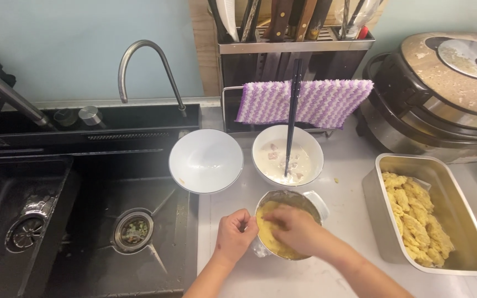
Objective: Dipper pieces of food into a bowl of batter using chopsticks and transferring them to a tray.
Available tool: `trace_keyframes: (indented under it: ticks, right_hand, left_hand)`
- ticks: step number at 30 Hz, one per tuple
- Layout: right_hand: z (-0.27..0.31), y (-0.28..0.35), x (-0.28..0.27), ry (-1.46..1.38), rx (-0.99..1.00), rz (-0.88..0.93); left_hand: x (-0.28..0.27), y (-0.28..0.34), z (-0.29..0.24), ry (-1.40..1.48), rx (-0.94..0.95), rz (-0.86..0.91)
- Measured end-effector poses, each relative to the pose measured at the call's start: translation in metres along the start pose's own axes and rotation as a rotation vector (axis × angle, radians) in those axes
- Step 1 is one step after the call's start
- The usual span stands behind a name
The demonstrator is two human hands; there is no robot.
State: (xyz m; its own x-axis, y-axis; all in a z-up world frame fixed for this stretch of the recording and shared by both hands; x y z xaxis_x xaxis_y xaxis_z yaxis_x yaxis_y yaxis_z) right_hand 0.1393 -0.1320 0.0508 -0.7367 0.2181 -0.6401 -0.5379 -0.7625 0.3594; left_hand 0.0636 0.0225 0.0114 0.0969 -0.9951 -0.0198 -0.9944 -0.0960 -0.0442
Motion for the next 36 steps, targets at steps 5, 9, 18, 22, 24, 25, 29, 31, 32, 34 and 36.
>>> trace_keyframes:
  ticks: [5, 9, 18, 22, 24, 25, 29, 31, 32, 34, 36]
  right_hand:
    - [0.019, 0.007, -0.011, -0.074, 0.049, 0.008]
    - [0.008, 0.006, -0.007, -0.055, 0.071, 0.016]
    - [0.002, 0.003, -0.005, -0.037, 0.073, 0.024]
    - [0.018, 0.009, -0.012, -0.229, 0.111, 0.078]
    - [0.033, 0.015, -0.019, -0.1, 0.141, 0.034]
    - [0.023, 0.013, -0.015, -0.101, 0.144, 0.032]
    - [0.006, 0.005, -0.01, -0.094, 0.08, 0.06]
    - [0.011, 0.006, -0.01, -0.211, 0.069, 0.094]
    - [0.017, 0.007, -0.013, -0.194, 0.085, 0.079]
    - [0.015, 0.008, -0.013, -0.178, 0.104, 0.063]
    - [0.007, 0.003, -0.009, -0.009, 0.099, 0.033]
  left_hand:
    - [-0.002, 0.001, 0.002, -0.003, 0.014, -0.002]
    - [0.0, -0.001, 0.001, -0.014, 0.024, -0.003]
    - [0.0, -0.001, 0.002, -0.01, 0.029, -0.001]
    - [-0.002, 0.0, -0.001, 0.008, 0.02, 0.005]
    - [-0.002, 0.0, -0.001, -0.011, 0.016, -0.001]
    - [0.0, 0.0, 0.0, -0.009, 0.016, 0.003]
    - [-0.001, 0.0, 0.001, -0.006, 0.012, -0.004]
    - [-0.002, 0.0, 0.002, 0.008, 0.008, -0.003]
    - [-0.002, 0.0, 0.002, 0.003, 0.011, -0.002]
    - [0.0, -0.001, 0.002, -0.001, 0.014, 0.002]
    - [0.001, -0.001, 0.001, -0.01, 0.019, 0.0]
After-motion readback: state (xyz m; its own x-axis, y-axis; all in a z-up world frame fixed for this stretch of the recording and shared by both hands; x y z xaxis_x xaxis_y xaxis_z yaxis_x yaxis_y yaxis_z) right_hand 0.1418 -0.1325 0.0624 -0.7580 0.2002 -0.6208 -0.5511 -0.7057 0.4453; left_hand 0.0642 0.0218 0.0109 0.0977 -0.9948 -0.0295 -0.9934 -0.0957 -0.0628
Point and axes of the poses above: each hand's wrist, its own y-axis away from the middle knuckle, its own x-axis out of the palm, z = x × y, the point moved 7 cm from there along -y, towards the middle knuckle, and after that the axes turned 13 degrees about z, right-handed, at the moved point
